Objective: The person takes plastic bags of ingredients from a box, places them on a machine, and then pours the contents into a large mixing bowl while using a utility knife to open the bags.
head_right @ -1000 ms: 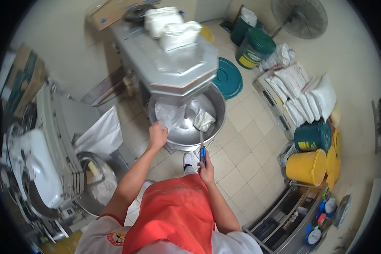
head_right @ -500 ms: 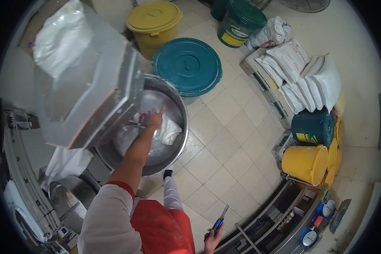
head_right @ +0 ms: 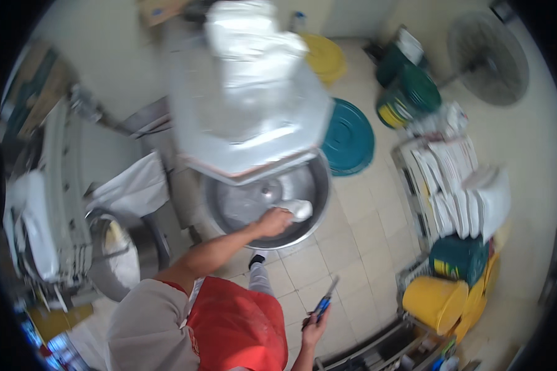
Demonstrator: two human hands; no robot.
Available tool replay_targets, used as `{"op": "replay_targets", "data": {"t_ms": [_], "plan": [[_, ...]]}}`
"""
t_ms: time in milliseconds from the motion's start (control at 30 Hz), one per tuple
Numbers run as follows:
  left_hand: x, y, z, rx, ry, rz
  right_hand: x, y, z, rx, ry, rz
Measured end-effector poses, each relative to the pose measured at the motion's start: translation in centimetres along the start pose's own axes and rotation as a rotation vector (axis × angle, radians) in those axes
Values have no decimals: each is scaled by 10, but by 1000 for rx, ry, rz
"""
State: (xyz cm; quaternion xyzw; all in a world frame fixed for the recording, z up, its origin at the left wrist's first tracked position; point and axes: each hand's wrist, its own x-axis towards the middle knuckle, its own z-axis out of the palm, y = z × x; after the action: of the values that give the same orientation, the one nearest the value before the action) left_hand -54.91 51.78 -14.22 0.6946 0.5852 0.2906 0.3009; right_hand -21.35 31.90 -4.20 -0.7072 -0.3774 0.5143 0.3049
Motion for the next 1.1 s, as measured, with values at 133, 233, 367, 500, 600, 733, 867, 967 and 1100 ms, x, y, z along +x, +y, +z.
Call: {"op": "replay_targets", "data": {"t_ms": [133,233,367,500,600,733,867,967,1100], "plan": [[-118,73,-123,-272,346,-50,-3,-48,43,-35,-188,-240],[-224,103,-163,-339,592,-92,-45,-78,97,-169,-300,-383],[-366,75,-172,-843,958,-388,-102,-77,188,-496,-785,-520],[-515,28,-169,-770,1256,-737,-171,-75,300,-739,-1155,-431],[-643,-21,-178,-850,1184,-836,-237,-117,372,-882,-1328,-354],[-758,-54,-182,-635,1156,-937,-293,-162,444,-1115,-1565,-323],[-803,-48,-199,-673,1166,-921,-357,-126,504,-1283,-1770,-268],[-815,-66,-202,-682,1147,-886,-390,-12,543,-1389,-1971,-280],[-856,-123,-164,-1074,1525,-777,-422,49,560,-1434,-1859,-175]]}}
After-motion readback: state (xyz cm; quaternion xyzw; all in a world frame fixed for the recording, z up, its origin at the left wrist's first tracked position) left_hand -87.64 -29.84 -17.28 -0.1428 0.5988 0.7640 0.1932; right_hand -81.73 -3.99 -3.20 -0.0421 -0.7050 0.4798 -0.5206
